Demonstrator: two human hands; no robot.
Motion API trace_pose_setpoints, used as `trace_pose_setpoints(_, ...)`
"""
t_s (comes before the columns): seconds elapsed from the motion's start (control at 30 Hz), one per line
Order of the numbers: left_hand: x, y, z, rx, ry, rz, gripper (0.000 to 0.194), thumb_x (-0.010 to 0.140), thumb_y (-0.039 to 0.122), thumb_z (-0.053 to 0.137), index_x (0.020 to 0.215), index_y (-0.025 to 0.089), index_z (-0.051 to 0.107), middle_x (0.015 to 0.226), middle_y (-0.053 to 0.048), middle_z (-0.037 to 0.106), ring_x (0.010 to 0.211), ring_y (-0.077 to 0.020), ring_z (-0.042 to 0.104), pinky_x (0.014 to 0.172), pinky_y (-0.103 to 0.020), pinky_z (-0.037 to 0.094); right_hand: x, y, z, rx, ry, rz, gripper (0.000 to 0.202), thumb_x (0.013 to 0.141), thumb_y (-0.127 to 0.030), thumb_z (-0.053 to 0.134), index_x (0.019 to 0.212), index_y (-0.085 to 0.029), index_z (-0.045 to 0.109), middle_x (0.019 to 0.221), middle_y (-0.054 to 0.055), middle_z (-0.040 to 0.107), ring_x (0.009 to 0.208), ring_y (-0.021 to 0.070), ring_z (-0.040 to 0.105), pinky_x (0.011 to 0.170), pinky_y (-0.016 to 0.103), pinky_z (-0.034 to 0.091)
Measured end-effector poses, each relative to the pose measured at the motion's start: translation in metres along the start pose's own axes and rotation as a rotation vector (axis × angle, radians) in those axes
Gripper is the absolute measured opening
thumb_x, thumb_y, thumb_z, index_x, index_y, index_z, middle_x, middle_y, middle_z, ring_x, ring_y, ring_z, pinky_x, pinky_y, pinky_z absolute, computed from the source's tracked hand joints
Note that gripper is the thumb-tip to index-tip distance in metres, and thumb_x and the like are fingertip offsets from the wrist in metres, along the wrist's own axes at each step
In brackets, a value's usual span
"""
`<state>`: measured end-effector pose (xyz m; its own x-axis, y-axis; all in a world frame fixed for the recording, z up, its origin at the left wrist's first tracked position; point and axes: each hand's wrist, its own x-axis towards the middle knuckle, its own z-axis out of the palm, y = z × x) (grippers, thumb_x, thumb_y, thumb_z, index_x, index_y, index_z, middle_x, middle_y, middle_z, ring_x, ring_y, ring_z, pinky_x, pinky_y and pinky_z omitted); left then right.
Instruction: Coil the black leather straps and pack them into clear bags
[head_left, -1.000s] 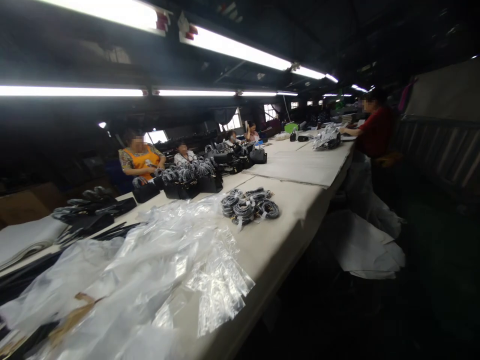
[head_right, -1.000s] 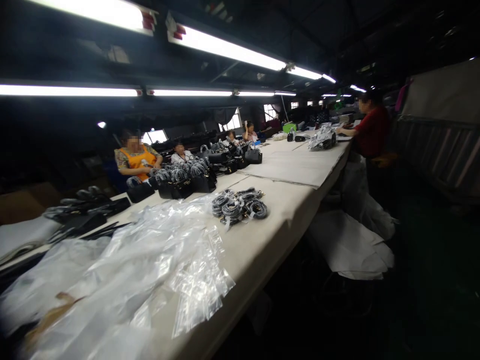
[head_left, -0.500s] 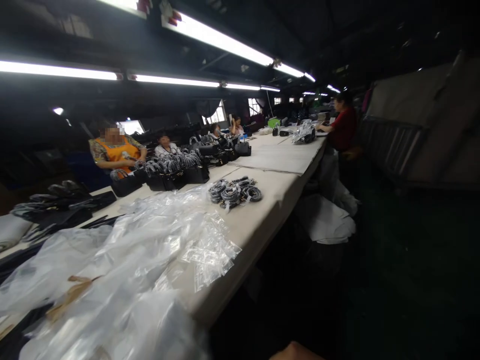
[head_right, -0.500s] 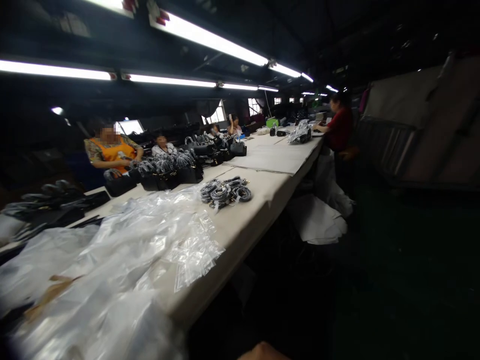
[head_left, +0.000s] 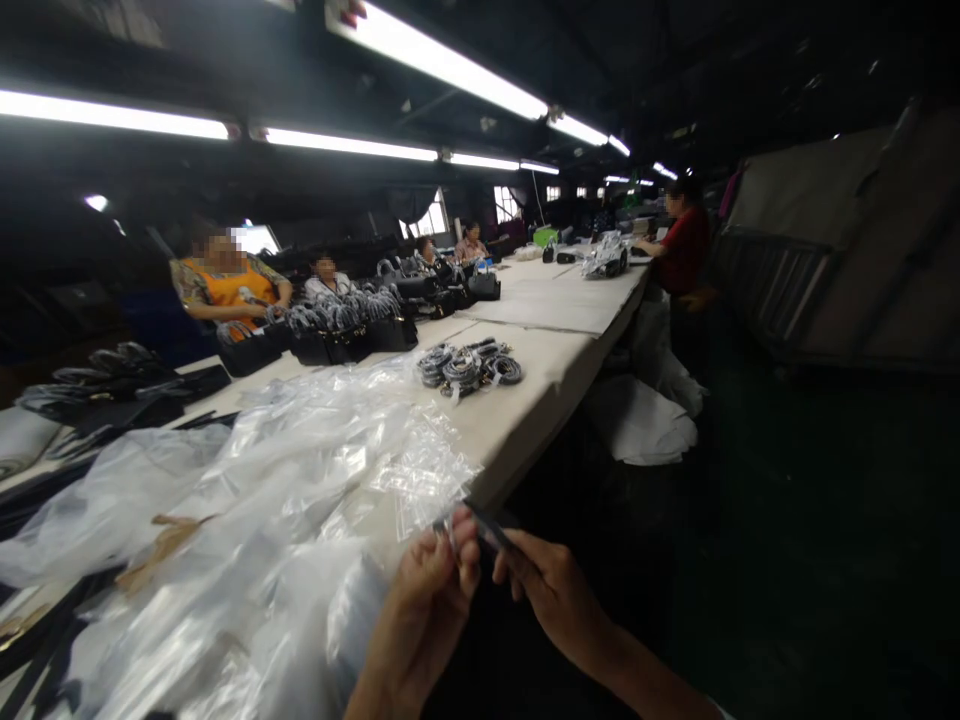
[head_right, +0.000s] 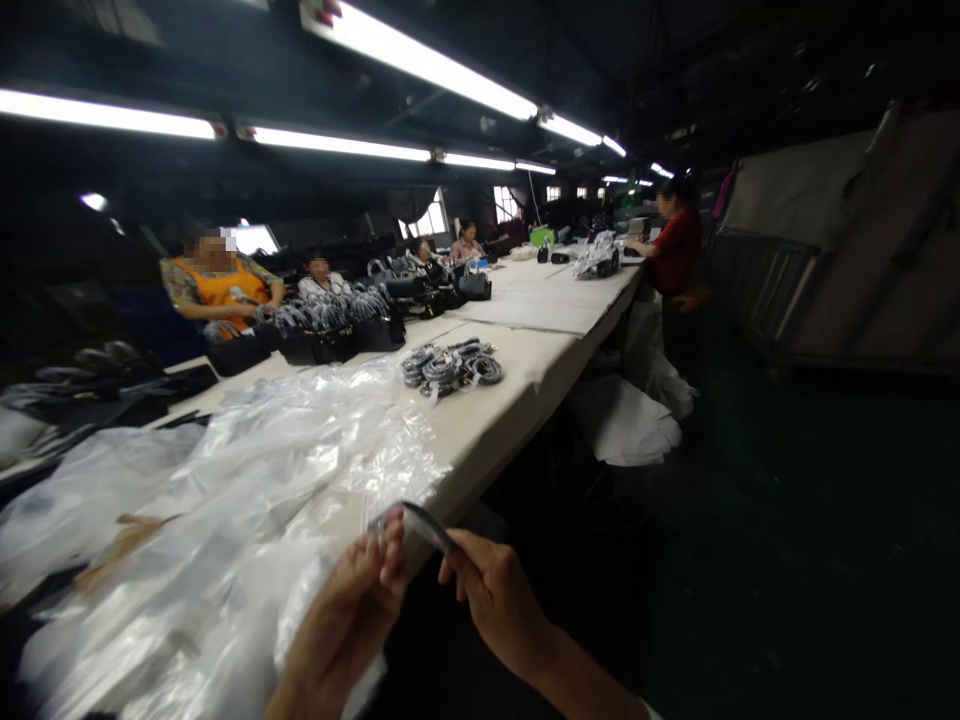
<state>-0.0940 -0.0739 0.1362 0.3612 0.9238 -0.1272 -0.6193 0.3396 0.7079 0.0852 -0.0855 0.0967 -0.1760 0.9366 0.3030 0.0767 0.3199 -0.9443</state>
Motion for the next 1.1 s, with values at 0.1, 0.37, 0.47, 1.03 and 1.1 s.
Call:
trace_pose_setpoints(0.1, 0.023, 0.009, 0.021, 0.026, 0.013, 0.207, 0.029, 0.074, 0.021, 0.081, 0.102, 0.015, 0.073, 0.103, -0.007, 0.076, 0.092, -0.0151, 0.073, 0.081, -0.017, 0.059, 0.011, -0.01, 0.012, 0.111, -0.001, 0.027, 0.034, 0.1, -0.044, 0.044, 0.096, -0.018, 0.066, 0.073, 0.001, 0.066, 0.057, 0.0112, 0.056, 0.059, 0.025, 0.044)
trace_pose_setpoints(0.37, 0.063, 0.01, 0.021, 0.462, 0.054, 0.743, 0.013, 0.087, 0.02, 0.066, 0.097, 0.022, 0.075, 0.109, -0.003, 0.075, 0.109, -0.0262, 0.068, 0.106, -0.049, 0.049, 0.012, -0.015, 0.017, 0.388, -0.07, 0.246, 0.036, 0.098, -0.046, 0.047, 0.1, -0.014, 0.062, 0.058, -0.003, 0.058, 0.04, 0.0066, 0.042, 0.041, 0.02, 0.03)
trace_pose_setpoints(0.47, 0.068, 0.01, 0.005, 0.887, 0.051, 0.819, 0.021, 0.088, 0.022, 0.062, 0.106, 0.02, 0.074, 0.115, -0.007, 0.074, 0.119, -0.0277, 0.062, 0.108, -0.046, 0.046, 0.006, -0.02, 0.012, 0.375, -0.115, 0.269, 0.032, 0.092, -0.044, 0.061, 0.097, -0.013, 0.063, 0.054, -0.005, 0.052, 0.045, 0.0062, 0.041, 0.044, 0.019, 0.031)
trace_pose_setpoints(1.03, 0.043, -0.015, -0.002, 1.137, -0.163, 0.222, 0.012, 0.081, 0.033, 0.067, 0.074, 0.023, 0.068, 0.069, -0.004, 0.063, 0.064, -0.0182, 0.058, 0.064, -0.024, 0.047, -0.001, -0.068, -0.052, -0.016, -0.068, 0.5, 0.015, 0.072, -0.029, 0.073, 0.081, -0.018, 0.069, 0.074, -0.001, 0.059, 0.069, 0.0126, 0.053, 0.06, 0.021, 0.039)
trace_pose_setpoints(1.1, 0.043, -0.021, 0.002, 0.976, -0.217, 0.061, 0.014, 0.076, 0.035, 0.07, 0.068, 0.023, 0.067, 0.066, -0.004, 0.061, 0.065, -0.0196, 0.058, 0.063, -0.027, 0.049, 0.004, -0.061, -0.056, 0.057, -0.048, 0.518, 0.019, 0.069, -0.029, 0.073, 0.081, -0.016, 0.066, 0.069, -0.002, 0.054, 0.066, 0.012, 0.05, 0.06, 0.022, 0.039)
